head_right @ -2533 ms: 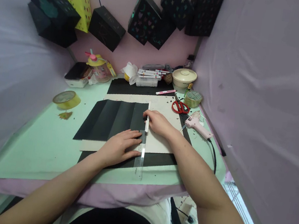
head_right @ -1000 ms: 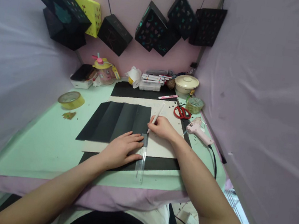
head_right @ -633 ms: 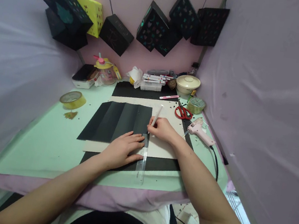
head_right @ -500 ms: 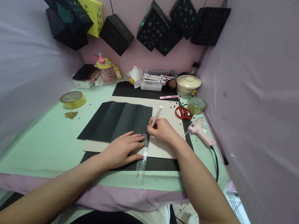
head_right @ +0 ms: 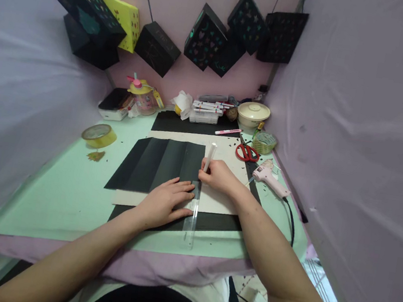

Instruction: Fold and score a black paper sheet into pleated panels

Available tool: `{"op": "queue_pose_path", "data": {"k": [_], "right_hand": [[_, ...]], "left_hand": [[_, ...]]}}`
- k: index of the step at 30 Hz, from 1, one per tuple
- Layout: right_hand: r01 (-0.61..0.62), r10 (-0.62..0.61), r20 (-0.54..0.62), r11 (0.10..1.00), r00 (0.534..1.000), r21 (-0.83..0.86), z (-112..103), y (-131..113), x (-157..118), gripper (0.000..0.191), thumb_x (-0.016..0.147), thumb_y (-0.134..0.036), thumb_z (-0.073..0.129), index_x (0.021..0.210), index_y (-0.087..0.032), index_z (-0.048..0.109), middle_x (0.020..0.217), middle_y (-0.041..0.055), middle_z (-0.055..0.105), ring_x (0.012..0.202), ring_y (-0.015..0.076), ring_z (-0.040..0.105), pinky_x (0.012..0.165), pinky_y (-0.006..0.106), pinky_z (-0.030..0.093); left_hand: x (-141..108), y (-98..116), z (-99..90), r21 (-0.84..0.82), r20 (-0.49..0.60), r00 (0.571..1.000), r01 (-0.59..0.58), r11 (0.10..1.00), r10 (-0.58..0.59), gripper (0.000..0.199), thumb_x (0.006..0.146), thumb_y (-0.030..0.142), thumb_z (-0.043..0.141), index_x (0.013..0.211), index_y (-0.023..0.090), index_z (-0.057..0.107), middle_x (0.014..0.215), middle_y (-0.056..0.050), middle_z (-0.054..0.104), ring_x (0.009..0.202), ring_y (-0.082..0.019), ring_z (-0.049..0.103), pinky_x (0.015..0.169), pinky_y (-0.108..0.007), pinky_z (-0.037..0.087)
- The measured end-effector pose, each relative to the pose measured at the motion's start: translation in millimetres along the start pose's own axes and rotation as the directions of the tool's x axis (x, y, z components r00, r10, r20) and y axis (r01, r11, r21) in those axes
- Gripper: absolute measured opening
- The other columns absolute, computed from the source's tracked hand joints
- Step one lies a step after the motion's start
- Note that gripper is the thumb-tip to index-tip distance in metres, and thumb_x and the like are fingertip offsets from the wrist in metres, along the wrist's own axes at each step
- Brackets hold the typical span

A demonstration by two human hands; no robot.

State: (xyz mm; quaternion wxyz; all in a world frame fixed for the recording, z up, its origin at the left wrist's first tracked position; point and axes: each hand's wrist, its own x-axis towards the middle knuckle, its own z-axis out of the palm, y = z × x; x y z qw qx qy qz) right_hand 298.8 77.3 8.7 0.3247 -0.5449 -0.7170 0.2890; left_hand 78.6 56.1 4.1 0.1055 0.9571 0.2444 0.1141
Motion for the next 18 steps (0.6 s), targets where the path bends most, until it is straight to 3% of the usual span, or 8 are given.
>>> {"op": "queue_pose_path", "data": {"k": [5,9,11,15,18], "right_hand": [[0.010,-0.010,-0.034,1.000,0.999,-0.009,-1,-2,-1,0.012,0.075,-0.025,0.053,0.064,-0.020,0.049,0.054,-0.0049,0.051,0.052,0.0105,0.043,0.053,0.024,0.031],[0.046,-0.038,-0.251,0.999,0.967,0.027,-6,-3,0,0.016,0.079,-0.028,0.054,0.066,-0.020,0.053,0.057,-0.0034,0.052,0.054,0.0115,0.046,0.055,0.024,0.036],[0.084,-0.059,-0.316,0.994,0.947,0.065,-6,0,1,0.017,0.083,-0.034,0.053,0.077,-0.020,0.061,0.066,-0.0008,0.059,0.060,0.0132,0.052,0.059,0.025,0.041],[0.115,-0.082,-0.203,0.981,0.976,0.159,4,12,6,0.030,0.090,-0.038,0.048,0.111,-0.022,0.062,0.088,0.0040,0.069,0.080,0.0186,0.065,0.074,0.031,0.049],[0.172,-0.170,-0.071,0.985,0.983,0.020,15,20,10,0.030,0.088,-0.034,0.055,0.114,-0.023,0.063,0.111,0.0078,0.068,0.105,0.0236,0.063,0.092,0.038,0.046]], "left_hand": [[0,0,-0.8,0.011,0.005,1.000,0.000,1.000,0.000,0.038,0.090,0.049,0.054,0.115,0.021,0.062,0.134,-0.010,0.058,0.129,-0.025,0.048,0.111,-0.048,0.032],[0,1,-0.8,0.014,0.013,1.000,0.007,1.000,-0.007,0.039,0.090,0.048,0.054,0.115,0.020,0.062,0.134,-0.011,0.058,0.130,-0.026,0.048,0.111,-0.048,0.033],[0,1,-0.9,0.014,0.017,1.000,0.007,1.000,-0.008,0.038,0.090,0.048,0.054,0.115,0.020,0.062,0.134,-0.011,0.058,0.130,-0.026,0.048,0.111,-0.048,0.033],[1,3,-2.0,0.019,0.016,1.000,0.003,1.000,-0.004,0.044,0.089,0.053,0.054,0.114,0.019,0.062,0.134,-0.012,0.057,0.129,-0.026,0.048,0.111,-0.047,0.032],[2,7,-2.8,0.038,0.019,1.000,0.010,0.999,-0.011,0.050,0.085,0.059,0.055,0.112,0.018,0.062,0.133,-0.013,0.058,0.128,-0.027,0.049,0.113,-0.046,0.030]]}}
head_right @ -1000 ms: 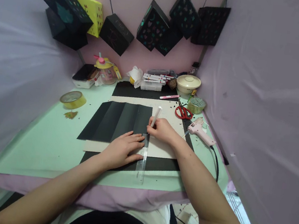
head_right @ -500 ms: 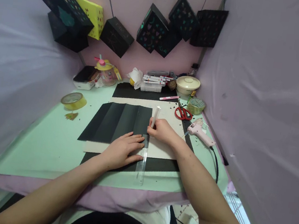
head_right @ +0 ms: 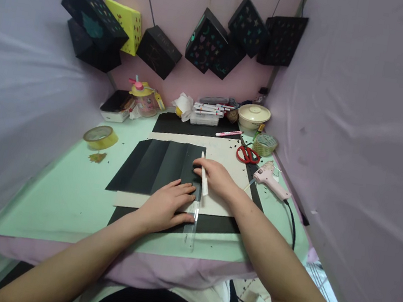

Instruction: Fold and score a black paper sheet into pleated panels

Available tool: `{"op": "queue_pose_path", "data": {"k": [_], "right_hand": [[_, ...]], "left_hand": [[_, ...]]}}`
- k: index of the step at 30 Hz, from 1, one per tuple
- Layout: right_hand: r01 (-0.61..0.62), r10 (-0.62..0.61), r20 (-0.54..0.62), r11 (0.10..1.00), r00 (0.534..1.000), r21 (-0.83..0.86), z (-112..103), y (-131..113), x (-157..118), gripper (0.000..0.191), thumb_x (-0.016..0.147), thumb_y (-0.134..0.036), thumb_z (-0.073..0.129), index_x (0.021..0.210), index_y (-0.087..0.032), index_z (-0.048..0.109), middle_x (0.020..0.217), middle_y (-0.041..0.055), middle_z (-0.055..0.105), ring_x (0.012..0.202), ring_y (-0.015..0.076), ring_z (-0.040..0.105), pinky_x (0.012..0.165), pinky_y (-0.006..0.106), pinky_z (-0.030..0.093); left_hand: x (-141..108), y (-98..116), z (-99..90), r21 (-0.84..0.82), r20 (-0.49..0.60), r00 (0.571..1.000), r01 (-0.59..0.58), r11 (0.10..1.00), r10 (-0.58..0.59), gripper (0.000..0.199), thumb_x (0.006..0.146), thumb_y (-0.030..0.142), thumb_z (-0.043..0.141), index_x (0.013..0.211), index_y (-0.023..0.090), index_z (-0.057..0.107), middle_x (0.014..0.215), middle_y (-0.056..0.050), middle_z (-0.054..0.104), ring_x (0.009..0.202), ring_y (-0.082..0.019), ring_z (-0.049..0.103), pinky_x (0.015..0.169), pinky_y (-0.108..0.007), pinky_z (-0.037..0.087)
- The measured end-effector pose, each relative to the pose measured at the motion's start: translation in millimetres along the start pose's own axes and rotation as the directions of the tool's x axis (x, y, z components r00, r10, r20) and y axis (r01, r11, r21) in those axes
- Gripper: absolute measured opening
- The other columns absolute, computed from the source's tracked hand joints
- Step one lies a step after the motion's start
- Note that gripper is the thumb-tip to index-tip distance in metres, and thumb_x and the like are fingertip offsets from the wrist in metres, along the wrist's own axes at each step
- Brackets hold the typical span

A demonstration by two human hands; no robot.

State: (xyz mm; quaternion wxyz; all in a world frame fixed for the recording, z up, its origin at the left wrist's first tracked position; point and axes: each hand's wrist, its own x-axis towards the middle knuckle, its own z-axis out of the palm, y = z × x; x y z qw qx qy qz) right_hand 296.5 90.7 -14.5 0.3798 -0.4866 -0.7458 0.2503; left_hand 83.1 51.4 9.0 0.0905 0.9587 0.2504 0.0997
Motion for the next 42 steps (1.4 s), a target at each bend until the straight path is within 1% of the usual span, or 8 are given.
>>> {"op": "queue_pose_path", "data": {"k": [4,9,12,18,21,25,31,42], "right_hand": [[0.089,-0.064,0.118,0.971,0.991,-0.223,6,6,0,0.038,0.082,-0.033,0.065,0.118,-0.023,0.058,0.130,0.0107,0.060,0.126,0.0273,0.051,0.111,0.053,0.026],[0.074,-0.024,0.174,0.955,0.984,-0.286,0,8,-1,0.040,0.082,-0.038,0.065,0.119,-0.025,0.055,0.138,0.0101,0.055,0.129,0.0256,0.048,0.114,0.057,0.014],[0.036,0.018,0.186,0.959,0.982,-0.283,-6,8,-1,0.037,0.082,-0.039,0.064,0.115,-0.026,0.056,0.138,0.0095,0.055,0.130,0.0259,0.048,0.114,0.059,0.012],[-0.045,0.113,0.237,0.961,0.965,-0.274,-29,14,-4,0.037,0.077,-0.032,0.066,0.113,-0.029,0.056,0.135,0.0052,0.058,0.127,0.0269,0.051,0.114,0.061,0.009],[-0.057,0.121,0.206,0.955,0.971,-0.292,-36,12,-5,0.037,0.076,-0.029,0.066,0.112,-0.028,0.056,0.133,0.0050,0.059,0.127,0.0277,0.051,0.114,0.063,0.009],[0.058,-0.029,0.117,0.967,0.993,-0.247,-23,-5,-2,0.030,0.083,-0.027,0.060,0.112,-0.026,0.055,0.133,0.0057,0.059,0.129,0.0235,0.049,0.116,0.057,0.013],[0.148,-0.101,0.281,0.977,0.954,-0.150,6,-20,0,0.022,0.084,-0.024,0.060,0.106,-0.022,0.059,0.134,0.0108,0.058,0.131,0.0247,0.047,0.106,0.047,0.038],[0.147,-0.113,0.271,0.983,0.956,-0.110,6,-14,-1,0.026,0.083,-0.023,0.062,0.109,-0.023,0.061,0.133,0.0103,0.059,0.129,0.0251,0.049,0.106,0.048,0.039]], "left_hand": [[-1,12,1.5,0.057,0.011,1.000,0.024,0.998,-0.025,0.064,0.082,0.063,0.056,0.124,0.016,0.055,0.136,-0.015,0.054,0.132,-0.028,0.044,0.115,-0.047,0.023],[-12,20,-1.6,0.140,0.055,0.995,0.070,0.988,-0.079,0.062,0.086,0.057,0.056,0.135,0.020,0.047,0.143,-0.013,0.048,0.138,-0.030,0.035,0.116,-0.052,0.017],[-26,10,-11.5,0.177,0.072,0.990,0.108,0.978,-0.123,0.057,0.087,0.055,0.055,0.132,0.020,0.050,0.144,-0.014,0.047,0.138,-0.030,0.035,0.116,-0.054,0.015],[-58,-31,-30.5,0.196,0.082,0.957,0.257,0.946,-0.277,0.056,0.090,0.053,0.051,0.136,0.020,0.047,0.147,-0.013,0.043,0.139,-0.031,0.035,0.113,-0.058,0.020],[-60,-36,-30.0,0.143,0.103,0.955,0.262,0.954,-0.278,0.058,0.090,0.055,0.050,0.137,0.022,0.046,0.149,-0.011,0.040,0.139,-0.029,0.034,0.113,-0.054,0.024],[-48,-24,-22.9,0.099,0.098,0.960,0.251,0.963,-0.261,0.059,0.089,0.054,0.052,0.137,0.020,0.046,0.149,-0.011,0.041,0.140,-0.028,0.033,0.115,-0.052,0.023],[-43,-22,-13.7,0.029,0.035,0.967,0.250,0.968,-0.250,0.063,0.087,0.055,0.055,0.138,0.020,0.043,0.147,-0.011,0.044,0.140,-0.027,0.034,0.116,-0.051,0.022],[-46,-26,-6.7,-0.004,-0.012,0.974,0.226,0.974,-0.226,0.063,0.085,0.061,0.054,0.132,0.019,0.050,0.146,-0.009,0.046,0.140,-0.028,0.032,0.116,-0.051,0.022]]}}
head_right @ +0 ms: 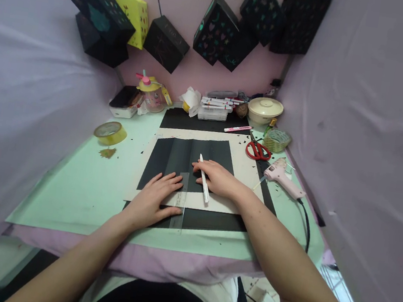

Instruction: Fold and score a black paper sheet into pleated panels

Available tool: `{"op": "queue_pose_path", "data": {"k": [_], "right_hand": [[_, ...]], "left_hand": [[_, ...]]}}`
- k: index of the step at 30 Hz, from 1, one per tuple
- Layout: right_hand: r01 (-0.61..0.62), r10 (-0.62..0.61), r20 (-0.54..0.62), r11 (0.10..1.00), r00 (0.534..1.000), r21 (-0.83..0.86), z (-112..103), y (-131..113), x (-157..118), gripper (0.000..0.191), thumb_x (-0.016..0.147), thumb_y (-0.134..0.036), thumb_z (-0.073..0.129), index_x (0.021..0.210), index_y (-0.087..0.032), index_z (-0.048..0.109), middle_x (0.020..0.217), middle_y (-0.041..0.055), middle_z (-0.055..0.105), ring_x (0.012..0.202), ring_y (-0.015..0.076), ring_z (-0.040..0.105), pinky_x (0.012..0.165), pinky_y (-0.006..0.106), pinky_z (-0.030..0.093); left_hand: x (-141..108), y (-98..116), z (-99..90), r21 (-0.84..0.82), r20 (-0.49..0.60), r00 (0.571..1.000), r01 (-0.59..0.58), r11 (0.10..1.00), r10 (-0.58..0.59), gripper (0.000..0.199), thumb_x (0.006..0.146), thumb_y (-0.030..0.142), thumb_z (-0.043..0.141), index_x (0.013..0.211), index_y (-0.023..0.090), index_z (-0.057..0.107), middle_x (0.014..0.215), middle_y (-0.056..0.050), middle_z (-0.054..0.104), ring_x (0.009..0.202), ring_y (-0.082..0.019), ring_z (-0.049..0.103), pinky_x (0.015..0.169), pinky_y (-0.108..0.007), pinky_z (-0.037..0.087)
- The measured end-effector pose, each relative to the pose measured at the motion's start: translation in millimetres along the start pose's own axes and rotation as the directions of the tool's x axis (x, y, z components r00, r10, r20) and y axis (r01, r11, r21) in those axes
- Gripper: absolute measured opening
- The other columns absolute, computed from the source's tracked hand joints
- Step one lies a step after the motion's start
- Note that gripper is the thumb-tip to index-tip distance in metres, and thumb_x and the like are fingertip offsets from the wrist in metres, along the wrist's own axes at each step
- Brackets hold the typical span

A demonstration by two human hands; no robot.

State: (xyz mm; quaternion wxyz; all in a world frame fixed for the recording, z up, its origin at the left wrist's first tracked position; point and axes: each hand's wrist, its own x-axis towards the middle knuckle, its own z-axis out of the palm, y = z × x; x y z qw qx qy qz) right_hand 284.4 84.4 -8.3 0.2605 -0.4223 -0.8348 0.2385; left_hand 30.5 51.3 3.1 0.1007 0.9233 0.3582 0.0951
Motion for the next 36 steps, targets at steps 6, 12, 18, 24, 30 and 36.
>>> {"op": "queue_pose_path", "data": {"k": [6,12,18,24,30,36], "right_hand": [[0.007,-0.007,0.008,1.000,1.000,-0.019,1,0,0,0.033,0.083,-0.021,0.062,0.116,-0.022,0.060,0.129,0.0099,0.061,0.124,0.0251,0.052,0.105,0.048,0.039],[0.009,-0.009,0.010,1.000,1.000,-0.023,-1,-2,-1,0.033,0.084,-0.022,0.061,0.116,-0.023,0.060,0.130,0.0089,0.060,0.123,0.0245,0.053,0.105,0.047,0.039],[0.010,-0.011,-0.002,0.999,1.000,-0.031,0,-4,-1,0.027,0.083,-0.024,0.063,0.111,-0.025,0.060,0.133,0.0079,0.058,0.130,0.0241,0.047,0.110,0.050,0.033],[0.058,-0.058,-0.006,0.997,0.998,0.056,6,-11,1,0.027,0.086,-0.022,0.059,0.112,-0.025,0.059,0.134,0.0071,0.058,0.131,0.0211,0.047,0.110,0.047,0.033],[0.041,-0.043,0.028,0.997,0.999,0.059,8,-11,1,0.028,0.085,-0.024,0.061,0.113,-0.024,0.060,0.132,0.0066,0.060,0.130,0.0224,0.048,0.106,0.043,0.040],[0.036,-0.038,0.031,0.998,0.999,0.060,8,-10,1,0.029,0.085,-0.024,0.061,0.113,-0.025,0.061,0.133,0.0057,0.059,0.129,0.0225,0.048,0.107,0.043,0.040]], "left_hand": [[-1,-1,1.1,-0.010,-0.041,0.999,-0.026,1.000,0.025,0.056,0.086,0.059,0.054,0.127,0.020,0.055,0.141,-0.008,0.051,0.138,-0.027,0.036,0.116,-0.051,0.023],[-2,0,2.8,-0.006,-0.081,0.996,-0.046,0.999,0.045,0.051,0.087,0.056,0.054,0.126,0.022,0.057,0.138,-0.008,0.055,0.135,-0.027,0.040,0.115,-0.051,0.025],[-2,0,2.7,-0.020,-0.081,0.996,-0.037,0.999,0.036,0.049,0.087,0.053,0.057,0.126,0.023,0.058,0.138,-0.008,0.054,0.135,-0.028,0.041,0.114,-0.052,0.027],[-2,0,2.6,-0.013,-0.063,0.998,-0.033,0.999,0.032,0.050,0.087,0.053,0.057,0.125,0.021,0.058,0.139,-0.008,0.053,0.135,-0.027,0.040,0.115,-0.050,0.026],[-2,-1,4.2,-0.021,-0.074,0.997,-0.031,0.999,0.030,0.049,0.087,0.051,0.058,0.126,0.022,0.057,0.140,-0.007,0.052,0.135,-0.027,0.041,0.115,-0.050,0.027],[-2,-1,3.5,-0.029,-0.069,0.997,-0.032,0.999,0.030,0.049,0.087,0.052,0.057,0.125,0.022,0.058,0.140,-0.007,0.052,0.136,-0.027,0.040,0.115,-0.050,0.027]]}}
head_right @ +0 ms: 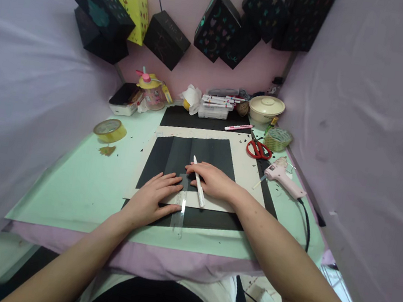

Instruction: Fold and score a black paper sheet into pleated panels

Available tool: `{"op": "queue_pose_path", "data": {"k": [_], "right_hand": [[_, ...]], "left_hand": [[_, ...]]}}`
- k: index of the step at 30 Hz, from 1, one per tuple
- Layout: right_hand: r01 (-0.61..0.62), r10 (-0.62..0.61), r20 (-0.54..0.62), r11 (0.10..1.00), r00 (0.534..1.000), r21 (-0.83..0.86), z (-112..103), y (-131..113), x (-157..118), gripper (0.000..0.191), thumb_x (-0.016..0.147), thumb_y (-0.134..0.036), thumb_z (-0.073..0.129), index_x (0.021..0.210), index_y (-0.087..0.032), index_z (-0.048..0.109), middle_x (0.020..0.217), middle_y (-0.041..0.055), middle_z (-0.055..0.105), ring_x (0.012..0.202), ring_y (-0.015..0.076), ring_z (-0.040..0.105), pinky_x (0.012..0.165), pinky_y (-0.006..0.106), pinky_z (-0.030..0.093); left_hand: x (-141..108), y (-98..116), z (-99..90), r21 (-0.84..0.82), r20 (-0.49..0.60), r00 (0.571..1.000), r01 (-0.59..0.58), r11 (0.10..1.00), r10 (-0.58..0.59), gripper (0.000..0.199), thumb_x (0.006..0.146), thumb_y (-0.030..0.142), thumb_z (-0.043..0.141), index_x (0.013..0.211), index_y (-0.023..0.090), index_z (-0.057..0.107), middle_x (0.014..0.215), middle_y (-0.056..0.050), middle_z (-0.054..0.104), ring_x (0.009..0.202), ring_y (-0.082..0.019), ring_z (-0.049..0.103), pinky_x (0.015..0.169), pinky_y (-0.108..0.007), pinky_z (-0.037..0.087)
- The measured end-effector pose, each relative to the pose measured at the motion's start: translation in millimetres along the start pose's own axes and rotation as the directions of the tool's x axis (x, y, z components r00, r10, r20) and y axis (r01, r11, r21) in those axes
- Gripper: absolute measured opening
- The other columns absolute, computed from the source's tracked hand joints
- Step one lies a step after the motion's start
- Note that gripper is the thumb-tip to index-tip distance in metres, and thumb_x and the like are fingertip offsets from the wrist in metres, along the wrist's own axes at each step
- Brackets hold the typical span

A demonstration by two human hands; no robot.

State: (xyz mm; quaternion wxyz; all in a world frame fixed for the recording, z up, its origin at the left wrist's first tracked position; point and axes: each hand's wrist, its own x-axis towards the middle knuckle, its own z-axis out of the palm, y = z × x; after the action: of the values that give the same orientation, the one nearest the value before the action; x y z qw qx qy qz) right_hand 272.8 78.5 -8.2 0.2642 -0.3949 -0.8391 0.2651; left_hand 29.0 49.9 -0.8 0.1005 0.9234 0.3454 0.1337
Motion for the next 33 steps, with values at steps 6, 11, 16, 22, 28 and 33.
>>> {"op": "queue_pose_path", "data": {"k": [6,11,16,22,28,33], "right_hand": [[-0.009,0.009,0.001,1.000,1.000,0.013,0.2,-0.4,0.2,0.028,0.085,-0.025,0.061,0.113,-0.026,0.061,0.132,0.0054,0.060,0.130,0.0227,0.048,0.107,0.044,0.040],[0.002,-0.002,-0.001,1.000,1.000,0.007,0.5,0.9,0.1,0.029,0.085,-0.025,0.061,0.113,-0.026,0.061,0.133,0.0062,0.059,0.129,0.0230,0.048,0.107,0.044,0.039],[0.000,0.000,0.002,1.000,1.000,-0.008,0.1,0.6,0.3,0.029,0.085,-0.025,0.062,0.113,-0.025,0.061,0.133,0.0064,0.059,0.129,0.0228,0.048,0.107,0.044,0.039],[-0.007,0.008,0.009,1.000,1.000,-0.013,-0.6,-0.7,0.5,0.029,0.084,-0.024,0.062,0.113,-0.025,0.061,0.133,0.0063,0.059,0.129,0.0226,0.049,0.106,0.043,0.040],[-0.002,0.002,0.005,1.000,1.000,-0.013,-0.4,-0.1,0.4,0.029,0.085,-0.024,0.062,0.114,-0.025,0.061,0.133,0.0065,0.059,0.129,0.0230,0.049,0.106,0.044,0.040],[-0.010,0.011,0.013,1.000,1.000,-0.024,-1.0,-1.2,0.2,0.030,0.084,-0.024,0.062,0.114,-0.025,0.061,0.133,0.0065,0.059,0.130,0.0229,0.048,0.107,0.044,0.039]], "left_hand": [[0.4,-0.3,0.2,-0.013,-0.006,1.000,0.005,1.000,-0.005,0.048,0.086,0.050,0.058,0.126,0.023,0.058,0.140,-0.007,0.053,0.135,-0.027,0.041,0.115,-0.051,0.027],[0.6,0.1,-0.4,-0.003,0.000,1.000,0.011,1.000,-0.011,0.048,0.087,0.051,0.058,0.126,0.023,0.057,0.141,-0.007,0.052,0.135,-0.027,0.040,0.114,-0.051,0.028],[0.4,-0.4,-0.7,-0.008,0.004,1.000,0.011,1.000,-0.011,0.049,0.087,0.050,0.058,0.127,0.023,0.057,0.141,-0.007,0.051,0.136,-0.027,0.040,0.115,-0.051,0.028],[0.1,-1.3,-0.1,-0.022,-0.010,1.000,0.002,1.000,-0.002,0.049,0.086,0.050,0.060,0.127,0.024,0.057,0.141,-0.008,0.052,0.136,-0.027,0.040,0.114,-0.052,0.028],[0.5,-0.3,-0.6,-0.006,0.000,1.000,0.006,1.000,-0.006,0.049,0.087,0.051,0.058,0.126,0.023,0.057,0.141,-0.007,0.052,0.136,-0.027,0.040,0.115,-0.051,0.028],[0.7,-0.9,-0.4,-0.001,0.005,1.000,0.010,1.000,-0.010,0.049,0.086,0.050,0.059,0.127,0.022,0.056,0.141,-0.008,0.051,0.136,-0.027,0.040,0.115,-0.050,0.028]]}}
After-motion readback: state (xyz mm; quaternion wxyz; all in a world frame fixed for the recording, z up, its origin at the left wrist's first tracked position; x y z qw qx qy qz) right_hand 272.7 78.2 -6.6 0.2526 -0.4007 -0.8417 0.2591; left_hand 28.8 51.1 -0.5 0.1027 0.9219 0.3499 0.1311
